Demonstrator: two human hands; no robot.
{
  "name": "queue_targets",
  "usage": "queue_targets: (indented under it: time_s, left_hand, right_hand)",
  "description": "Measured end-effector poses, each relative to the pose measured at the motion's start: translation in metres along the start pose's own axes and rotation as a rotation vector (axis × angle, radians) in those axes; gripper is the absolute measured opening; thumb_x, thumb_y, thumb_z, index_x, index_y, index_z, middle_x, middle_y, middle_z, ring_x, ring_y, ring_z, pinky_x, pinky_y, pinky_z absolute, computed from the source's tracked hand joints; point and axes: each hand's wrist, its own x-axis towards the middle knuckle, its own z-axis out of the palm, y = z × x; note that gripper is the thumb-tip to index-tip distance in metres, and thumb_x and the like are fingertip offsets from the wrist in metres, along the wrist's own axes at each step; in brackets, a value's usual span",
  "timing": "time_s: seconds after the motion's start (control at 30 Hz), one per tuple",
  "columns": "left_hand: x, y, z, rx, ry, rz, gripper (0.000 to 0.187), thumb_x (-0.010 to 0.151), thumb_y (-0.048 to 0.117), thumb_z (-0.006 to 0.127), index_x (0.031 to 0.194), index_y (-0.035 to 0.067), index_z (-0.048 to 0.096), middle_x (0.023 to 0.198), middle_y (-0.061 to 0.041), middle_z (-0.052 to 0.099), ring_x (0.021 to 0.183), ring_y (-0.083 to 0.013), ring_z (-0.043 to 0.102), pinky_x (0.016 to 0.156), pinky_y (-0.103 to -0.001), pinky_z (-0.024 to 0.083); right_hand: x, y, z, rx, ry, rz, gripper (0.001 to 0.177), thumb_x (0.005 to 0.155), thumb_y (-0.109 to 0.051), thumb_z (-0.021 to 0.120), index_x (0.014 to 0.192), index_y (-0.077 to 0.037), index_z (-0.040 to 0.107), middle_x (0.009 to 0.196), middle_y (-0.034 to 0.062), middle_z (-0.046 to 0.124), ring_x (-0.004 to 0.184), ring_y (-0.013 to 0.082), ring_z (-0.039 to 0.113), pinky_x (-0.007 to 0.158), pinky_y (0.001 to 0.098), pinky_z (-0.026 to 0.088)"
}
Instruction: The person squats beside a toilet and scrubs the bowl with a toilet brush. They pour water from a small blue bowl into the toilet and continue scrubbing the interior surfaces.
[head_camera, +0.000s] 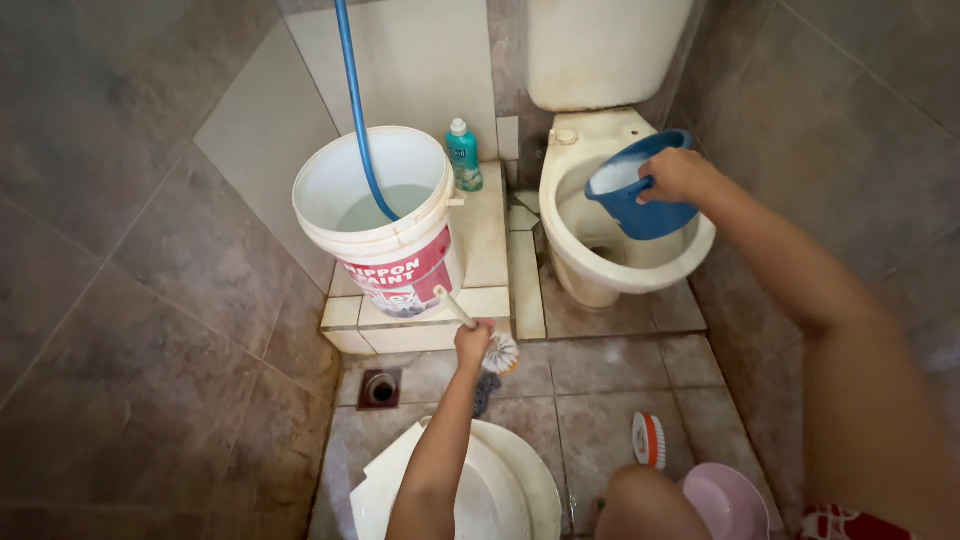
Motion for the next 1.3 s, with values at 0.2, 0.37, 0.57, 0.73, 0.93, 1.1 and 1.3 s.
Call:
queue_targets:
  time_s: [0.2,0.37,0.57,0.73,0.93,1.1,1.3]
  left_hand:
    - [0.038,0.063,0.052,0.028,-0.019,0.065,0.027,0.075,0.022,0.069,0.084,-0.001,0.078,0.078,-0.022,0.073,0.071,-0.0302,0.075,0.058,-0.041,0.065]
    - [0.037,0.124,0.096,-0.015,-0.073,0.147,0.035,0.083,0.028,0.065,0.089,-0.004,0.077,0.083,-0.026,0.073,0.078,-0.0346,0.075,0.062,-0.043,0.065]
    - [0.024,0.156,0.117,-0.083,-0.208,0.196,0.022,0.079,0.016,0.066,0.092,0.004,0.079,0.087,-0.018,0.075,0.085,-0.0289,0.074,0.071,-0.037,0.067]
    - [0.011,0.171,0.118,-0.071,-0.212,0.197,0.023,0.079,0.015,0.063,0.093,0.007,0.079,0.087,-0.015,0.076,0.086,-0.0246,0.074,0.073,-0.037,0.067]
    - [0.006,0.185,0.101,-0.072,-0.201,0.261,0.022,0.079,0.015,0.061,0.091,0.008,0.079,0.087,-0.017,0.076,0.087,-0.0263,0.074,0.071,-0.039,0.067]
    - [-0.002,0.198,0.064,-0.193,-0.196,0.119,0.025,0.084,0.017,0.059,0.098,0.009,0.078,0.09,-0.008,0.077,0.088,-0.0118,0.074,0.063,-0.028,0.062]
    - [0.008,0.183,0.023,-0.104,-0.043,0.241,0.026,0.08,0.016,0.063,0.093,0.0,0.079,0.081,-0.022,0.074,0.072,-0.0272,0.075,0.061,-0.039,0.067]
  right_hand:
    - [0.04,-0.021,0.033,0.021,-0.083,-0.065,0.047,0.072,-0.061,0.079,0.114,-0.04,0.078,0.107,-0.0008,0.081,0.106,0.0251,0.076,0.089,0.0433,0.063]
    - [0.01,-0.04,0.016,0.086,-0.131,-0.162,0.045,0.076,-0.05,0.083,0.115,-0.029,0.08,0.106,0.0076,0.081,0.106,0.0305,0.076,0.09,0.0457,0.062]
    - [-0.006,-0.012,0.016,0.047,-0.179,-0.291,0.039,0.071,-0.049,0.087,0.103,-0.027,0.082,0.099,0.0032,0.082,0.101,0.0267,0.077,0.089,0.0421,0.064]
    - [-0.038,0.007,-0.033,-0.103,-0.22,-0.297,0.034,0.069,-0.052,0.086,0.095,-0.031,0.081,0.095,-0.0023,0.082,0.099,0.0208,0.078,0.088,0.0364,0.064]
    - [-0.065,0.039,-0.068,-0.163,-0.198,-0.202,0.033,0.075,-0.052,0.083,0.1,-0.031,0.083,0.095,-0.0003,0.083,0.101,0.023,0.078,0.09,0.0391,0.064]
    - [-0.075,0.055,-0.07,0.28,0.128,-0.034,0.038,0.073,-0.062,0.08,0.077,-0.025,0.073,0.074,-0.0017,0.071,0.074,0.0192,0.067,0.073,0.0351,0.045]
    - [-0.115,-0.038,-0.1,0.855,0.389,0.013,0.043,0.066,-0.035,0.099,0.097,-0.013,0.078,0.084,0.0175,0.072,0.082,0.0313,0.07,0.069,0.0379,0.054]
